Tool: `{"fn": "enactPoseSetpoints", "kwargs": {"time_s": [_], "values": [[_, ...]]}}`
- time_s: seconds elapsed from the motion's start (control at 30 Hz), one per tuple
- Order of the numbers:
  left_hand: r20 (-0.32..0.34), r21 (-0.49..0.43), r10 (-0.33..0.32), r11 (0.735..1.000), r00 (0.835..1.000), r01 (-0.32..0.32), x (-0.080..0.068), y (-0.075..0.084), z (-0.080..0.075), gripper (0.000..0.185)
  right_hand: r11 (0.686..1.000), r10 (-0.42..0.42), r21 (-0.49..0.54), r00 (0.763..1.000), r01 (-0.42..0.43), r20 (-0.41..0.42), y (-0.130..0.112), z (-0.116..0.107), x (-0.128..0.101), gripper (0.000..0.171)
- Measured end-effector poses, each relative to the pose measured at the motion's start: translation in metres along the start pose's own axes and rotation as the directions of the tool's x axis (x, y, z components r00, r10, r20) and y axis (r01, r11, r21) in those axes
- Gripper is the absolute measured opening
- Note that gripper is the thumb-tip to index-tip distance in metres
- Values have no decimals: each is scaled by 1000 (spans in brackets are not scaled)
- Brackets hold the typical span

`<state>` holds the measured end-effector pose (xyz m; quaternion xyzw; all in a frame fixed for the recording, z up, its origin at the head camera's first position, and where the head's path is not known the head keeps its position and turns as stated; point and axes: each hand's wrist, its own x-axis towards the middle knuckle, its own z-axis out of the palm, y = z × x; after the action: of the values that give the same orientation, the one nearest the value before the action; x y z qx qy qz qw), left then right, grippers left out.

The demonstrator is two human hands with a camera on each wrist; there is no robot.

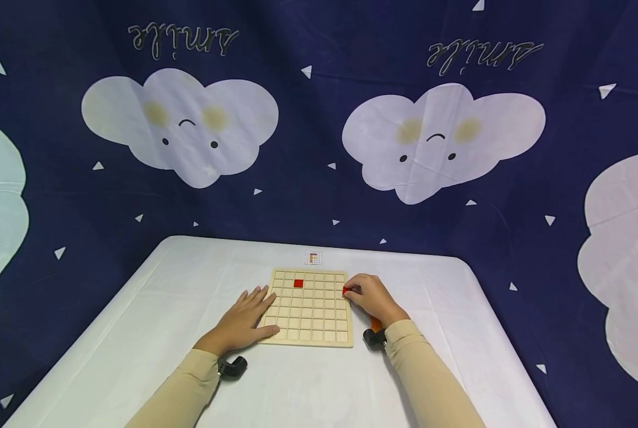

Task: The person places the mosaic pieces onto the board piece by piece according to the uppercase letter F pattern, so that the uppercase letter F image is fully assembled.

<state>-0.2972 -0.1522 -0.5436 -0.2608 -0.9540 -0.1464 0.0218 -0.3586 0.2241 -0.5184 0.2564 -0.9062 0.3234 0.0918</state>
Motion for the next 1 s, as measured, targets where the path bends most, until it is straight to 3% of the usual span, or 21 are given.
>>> {"fn": "enactPoseSetpoints", "kwargs": {"time_s": [0.53,1.0], "values": [[-4,-6,3,1000,1000,-3,0,1,0,93,995,-68,70,997,65,44,-28,21,31,14],[0,-7,-2,1000,1000,2,-1,-1,0,93,995,-95,-31,993,98,71,-42,42,58,11]]}}
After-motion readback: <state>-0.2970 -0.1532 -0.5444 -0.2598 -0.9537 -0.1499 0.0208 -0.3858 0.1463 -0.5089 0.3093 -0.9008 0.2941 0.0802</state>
